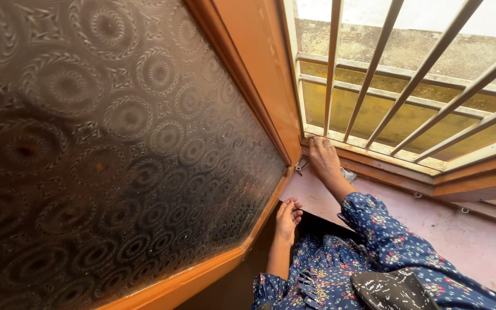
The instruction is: The person cleans the metal bars and the wooden frame of a window using a cloth. They wipe the vertical bars and the horizontal frame sections thoroughly.
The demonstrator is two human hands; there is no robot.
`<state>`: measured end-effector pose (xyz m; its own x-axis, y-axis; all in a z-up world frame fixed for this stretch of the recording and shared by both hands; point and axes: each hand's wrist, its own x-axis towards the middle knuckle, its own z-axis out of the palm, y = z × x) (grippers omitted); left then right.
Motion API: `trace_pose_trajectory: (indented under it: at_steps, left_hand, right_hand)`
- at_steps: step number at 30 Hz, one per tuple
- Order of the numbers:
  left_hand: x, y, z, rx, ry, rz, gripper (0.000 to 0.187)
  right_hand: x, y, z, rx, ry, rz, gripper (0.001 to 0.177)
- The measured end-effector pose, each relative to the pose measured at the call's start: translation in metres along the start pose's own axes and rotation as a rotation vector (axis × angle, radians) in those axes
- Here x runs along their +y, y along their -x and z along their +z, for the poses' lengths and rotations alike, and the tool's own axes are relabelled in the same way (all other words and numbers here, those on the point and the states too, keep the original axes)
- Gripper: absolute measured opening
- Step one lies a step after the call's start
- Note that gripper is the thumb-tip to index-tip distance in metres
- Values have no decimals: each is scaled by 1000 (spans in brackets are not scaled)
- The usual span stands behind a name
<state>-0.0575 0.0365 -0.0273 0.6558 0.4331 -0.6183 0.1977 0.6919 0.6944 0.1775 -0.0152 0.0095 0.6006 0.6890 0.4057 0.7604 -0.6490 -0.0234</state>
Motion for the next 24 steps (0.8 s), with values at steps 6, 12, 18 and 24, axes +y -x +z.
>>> trace_pose_trajectory:
  at_steps: [6, 12, 18, 24]
  left_hand:
    - [-7, 2, -8, 1, 16, 11, 29]
    - [-3, -8, 3, -15, -27, 19, 27]
    - [-7, -24, 27, -112, -51, 8, 24]
    - [-2, -23, 45, -112, -127, -31, 25]
  right_hand:
    - [4, 8, -19, -40, 43, -21, 51]
    - [20, 21, -43, 126, -267, 20, 37]
    - [54, 50, -13, 120, -40, -9, 28]
    - [51, 57, -11, 120, -45, 59, 55]
